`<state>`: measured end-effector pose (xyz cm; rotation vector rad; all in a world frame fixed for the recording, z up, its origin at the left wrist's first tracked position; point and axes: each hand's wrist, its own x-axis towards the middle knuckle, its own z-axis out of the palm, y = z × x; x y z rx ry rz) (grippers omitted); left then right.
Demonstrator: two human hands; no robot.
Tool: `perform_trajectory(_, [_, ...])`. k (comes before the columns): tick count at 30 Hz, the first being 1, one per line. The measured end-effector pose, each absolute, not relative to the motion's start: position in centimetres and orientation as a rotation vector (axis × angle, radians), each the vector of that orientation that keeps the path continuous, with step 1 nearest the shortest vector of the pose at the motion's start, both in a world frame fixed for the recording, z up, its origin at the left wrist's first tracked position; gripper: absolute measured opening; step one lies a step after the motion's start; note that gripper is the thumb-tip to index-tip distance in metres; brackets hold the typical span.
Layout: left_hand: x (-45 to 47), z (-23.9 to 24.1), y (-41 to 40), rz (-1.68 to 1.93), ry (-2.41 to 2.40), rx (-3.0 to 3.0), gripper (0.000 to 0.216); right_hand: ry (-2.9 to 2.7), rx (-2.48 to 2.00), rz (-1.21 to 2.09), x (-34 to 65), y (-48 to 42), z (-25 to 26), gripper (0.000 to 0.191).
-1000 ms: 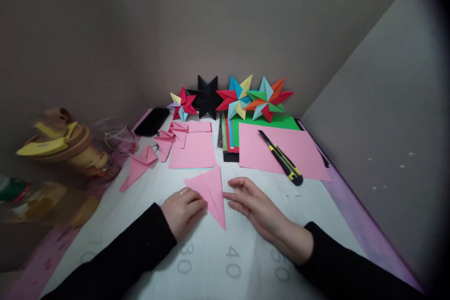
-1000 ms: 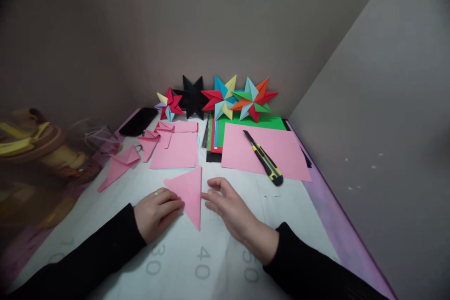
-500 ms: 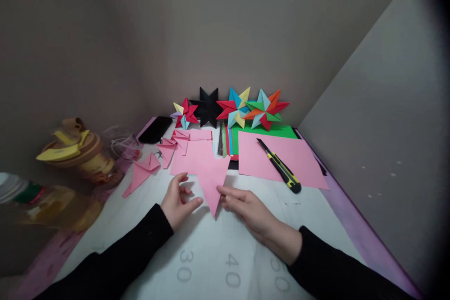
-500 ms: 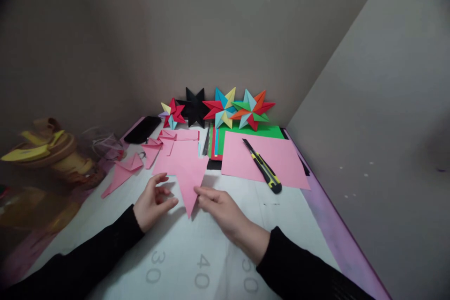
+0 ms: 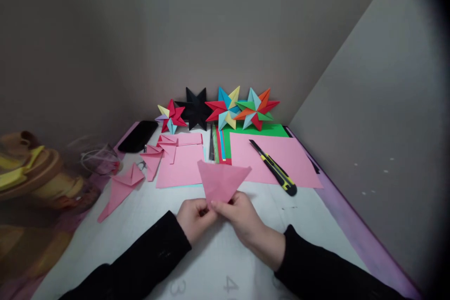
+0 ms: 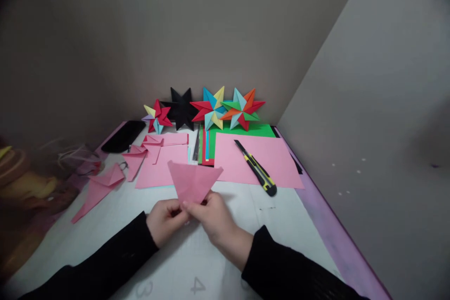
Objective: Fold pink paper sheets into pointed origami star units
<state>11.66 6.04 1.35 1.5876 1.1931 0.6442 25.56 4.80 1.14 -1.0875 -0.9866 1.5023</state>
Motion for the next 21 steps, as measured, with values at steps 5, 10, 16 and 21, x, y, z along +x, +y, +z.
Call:
perform_trajectory(5, [11.8, 1.4, 5.7, 0.634, 1.160, 1.567, 0.034, -0.810, -1.016, 1.466, 25.8, 5.0, 1.7, 0.016])
perform_trajectory(10, [11.6, 1.3, 5.2, 0.630, 1.195, 1.508, 0.026, -0.690, -0.957, 1.362, 26.9, 6.3, 2.5, 0.016])
perform_trajectory(16, [11.0, 1.6, 6.1, 0.861, 1.211, 1.406, 0.024, -0.776, -1.021, 1.451, 27.3, 6.2, 1.6, 0.020])
perform_trajectory(21, [10.9, 1.9, 6.5, 0.857, 1.143, 1.321, 0.026, -0.959, -1.124, 1.581, 26.5, 5.2, 1.2, 0.019])
